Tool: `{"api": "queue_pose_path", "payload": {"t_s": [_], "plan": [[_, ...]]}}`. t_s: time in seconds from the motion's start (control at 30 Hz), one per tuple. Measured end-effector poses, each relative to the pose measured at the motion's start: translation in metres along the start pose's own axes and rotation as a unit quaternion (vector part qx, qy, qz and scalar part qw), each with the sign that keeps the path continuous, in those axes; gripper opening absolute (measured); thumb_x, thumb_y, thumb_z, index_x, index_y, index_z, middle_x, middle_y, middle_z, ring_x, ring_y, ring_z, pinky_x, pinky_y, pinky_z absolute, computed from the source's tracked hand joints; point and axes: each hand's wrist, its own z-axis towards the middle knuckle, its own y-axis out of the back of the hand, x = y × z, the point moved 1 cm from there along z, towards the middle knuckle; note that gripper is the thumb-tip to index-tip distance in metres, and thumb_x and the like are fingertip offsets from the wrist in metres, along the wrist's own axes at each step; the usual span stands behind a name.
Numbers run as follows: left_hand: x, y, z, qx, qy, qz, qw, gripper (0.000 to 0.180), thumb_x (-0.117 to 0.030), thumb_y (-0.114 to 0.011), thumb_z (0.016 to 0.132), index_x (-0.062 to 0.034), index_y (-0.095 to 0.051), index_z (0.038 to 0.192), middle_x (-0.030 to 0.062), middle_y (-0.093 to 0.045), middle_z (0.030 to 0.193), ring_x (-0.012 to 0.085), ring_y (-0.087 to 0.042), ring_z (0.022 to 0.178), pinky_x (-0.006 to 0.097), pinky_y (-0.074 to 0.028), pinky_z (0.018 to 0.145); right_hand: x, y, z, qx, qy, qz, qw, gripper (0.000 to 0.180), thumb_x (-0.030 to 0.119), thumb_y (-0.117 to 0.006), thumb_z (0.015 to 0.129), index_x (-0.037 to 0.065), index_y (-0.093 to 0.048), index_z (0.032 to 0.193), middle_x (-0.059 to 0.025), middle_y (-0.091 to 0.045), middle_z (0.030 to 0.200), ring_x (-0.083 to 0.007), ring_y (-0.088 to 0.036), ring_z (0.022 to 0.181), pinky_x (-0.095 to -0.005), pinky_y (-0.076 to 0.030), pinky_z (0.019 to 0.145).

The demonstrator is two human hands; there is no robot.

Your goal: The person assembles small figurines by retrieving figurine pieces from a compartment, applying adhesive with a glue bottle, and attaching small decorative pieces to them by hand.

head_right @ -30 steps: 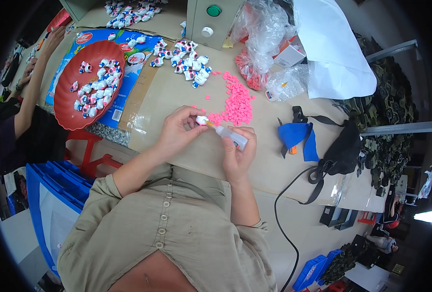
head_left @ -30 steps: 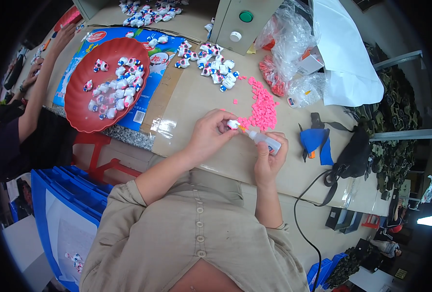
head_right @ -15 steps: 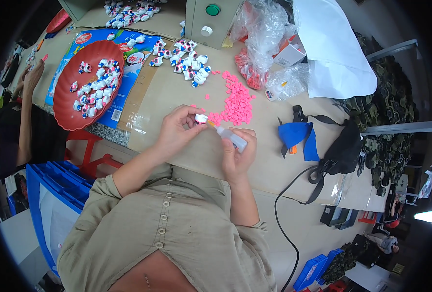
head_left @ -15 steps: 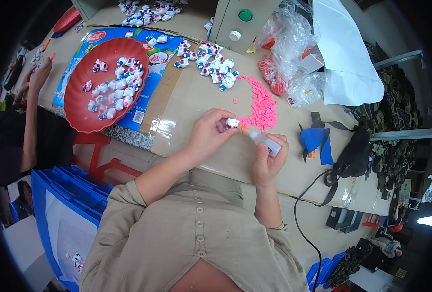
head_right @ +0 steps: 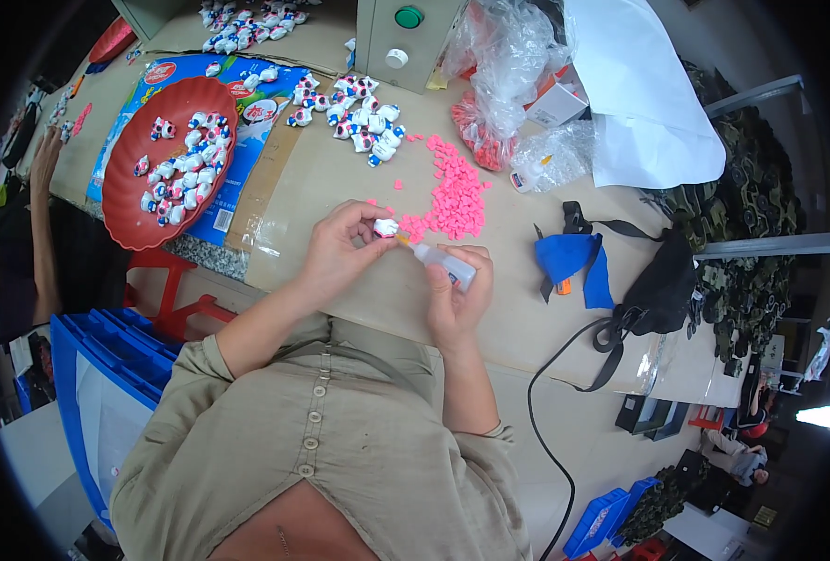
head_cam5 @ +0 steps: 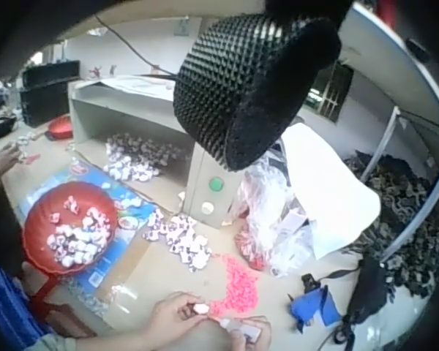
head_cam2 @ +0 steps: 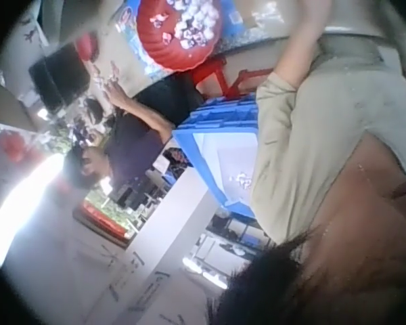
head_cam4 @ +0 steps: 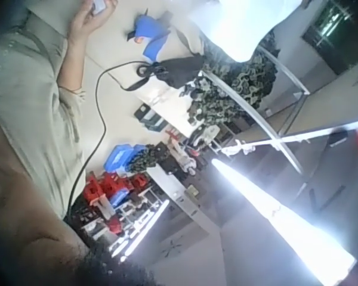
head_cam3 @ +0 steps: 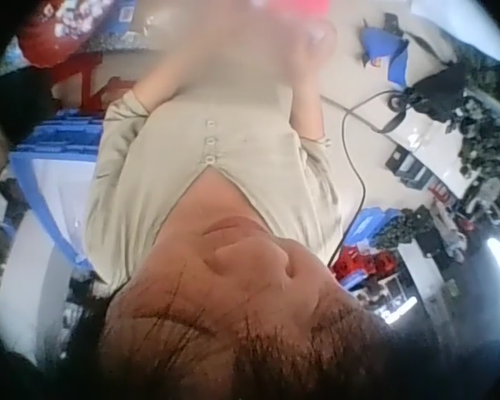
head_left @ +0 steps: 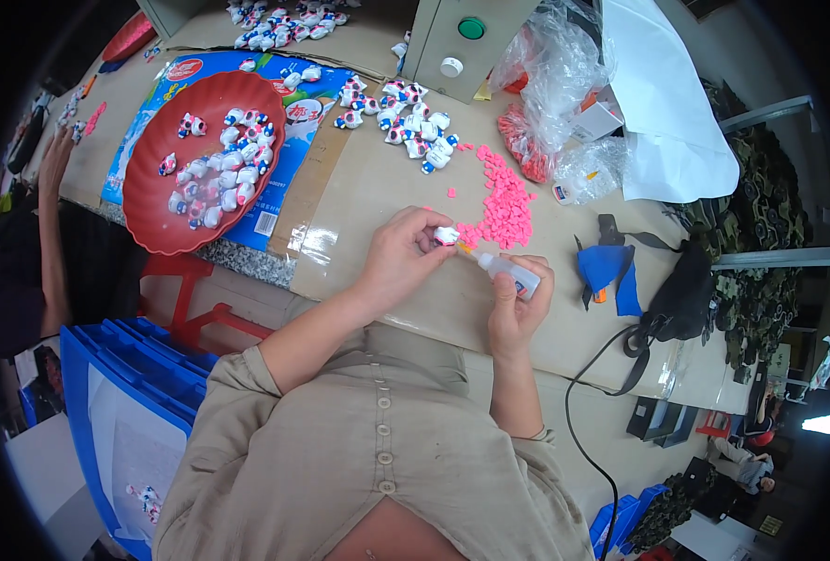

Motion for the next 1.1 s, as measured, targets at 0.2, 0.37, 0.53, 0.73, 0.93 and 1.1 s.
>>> {"api": "queue_pose_path", "payload": {"t_s": [0.2, 0.37, 0.53, 0.73, 0.93, 1.1], "plan": [[-0.001, 0.0, 0.0, 0.0, -0.002, -0.006, 1.0, 0.027, 0.0, -0.068, 0.064, -0.0021, -0.056, 0.088, 0.0043, -0.052, 0.077, 0.0076, -0.05, 0.058, 0.021, -0.043, 0.053, -0.004, 0.004, 0.001, -0.069, -0.051, 0.153, 0.984, 0.026, 0.015, -0.058, 0.08, 0.002, -0.043, 0.097, -0.0097, -0.048, 0.093, -0.0149, -0.05, 0.075, -0.0251, -0.042, 0.06], [0.0, -0.001, 0.0, 0.017, 0.029, -0.126, 0.991, 0.026, 0.0, -0.065, 0.069, 0.0001, -0.053, 0.092, 0.0049, -0.054, 0.082, 0.0073, -0.054, 0.066, 0.021, -0.045, 0.057, 0.008, 0.015, 0.016, -0.156, -0.161, 0.334, 0.915, 0.03, 0.008, -0.062, 0.076, 0.002, -0.044, 0.099, -0.0086, -0.051, 0.093, -0.0171, -0.053, 0.072, -0.0267, -0.043, 0.062], [-0.014, 0.007, 0.002, 0.072, 0.17, -0.272, 0.944, 0.027, 0.001, -0.062, 0.074, 0.0006, -0.048, 0.097, 0.0064, -0.055, 0.084, 0.0101, -0.056, 0.072, 0.023, -0.048, 0.063, 0.008, 0.038, 0.024, 0.019, -0.19, 0.046, 0.98, 0.035, 0.001, -0.062, 0.073, -0.001, -0.045, 0.104, -0.0048, -0.055, 0.083, -0.0114, -0.054, 0.078, -0.0224, -0.043, 0.067], [-0.009, 0.013, 0.0, 0.077, 0.193, -0.332, 0.92, 0.028, 0.002, -0.059, 0.075, -0.0007, -0.046, 0.1, 0.0083, -0.054, 0.094, 0.0146, -0.057, 0.082, 0.025, -0.049, 0.069, 0.001, 0.046, 0.04, 0.093, -0.256, 0.05, 0.961, 0.029, 0.005, -0.061, 0.075, 0.0, -0.048, 0.1, -0.0031, -0.057, 0.082, -0.0093, -0.053, 0.075, -0.019, -0.04, 0.066], [-0.005, 0.014, -0.002, 0.088, 0.185, -0.336, 0.919, 0.029, 0.003, -0.057, 0.077, -0.0007, -0.046, 0.104, 0.0071, -0.054, 0.095, 0.0146, -0.056, 0.084, 0.026, -0.048, 0.072, -0.007, 0.055, 0.059, 0.185, 0.027, -0.274, 0.943, 0.014, 0.005, -0.065, 0.069, 0.002, -0.059, 0.081, -0.0036, -0.054, 0.067, -0.0129, -0.048, 0.063, -0.0249, -0.038, 0.059], [-0.002, 0.013, -0.003, 0.108, 0.157, -0.319, 0.928, 0.029, 0.004, -0.056, 0.077, -0.0004, -0.046, 0.104, 0.0069, -0.054, 0.096, 0.0134, -0.054, 0.086, 0.026, -0.047, 0.072, -0.006, 0.042, 0.055, 0.17, -0.015, -0.33, 0.928, 0.013, 0.008, -0.068, 0.064, 0.004, -0.063, 0.075, -0.0077, -0.056, 0.068, -0.0228, -0.053, 0.065, -0.0315, -0.042, 0.059]]}}
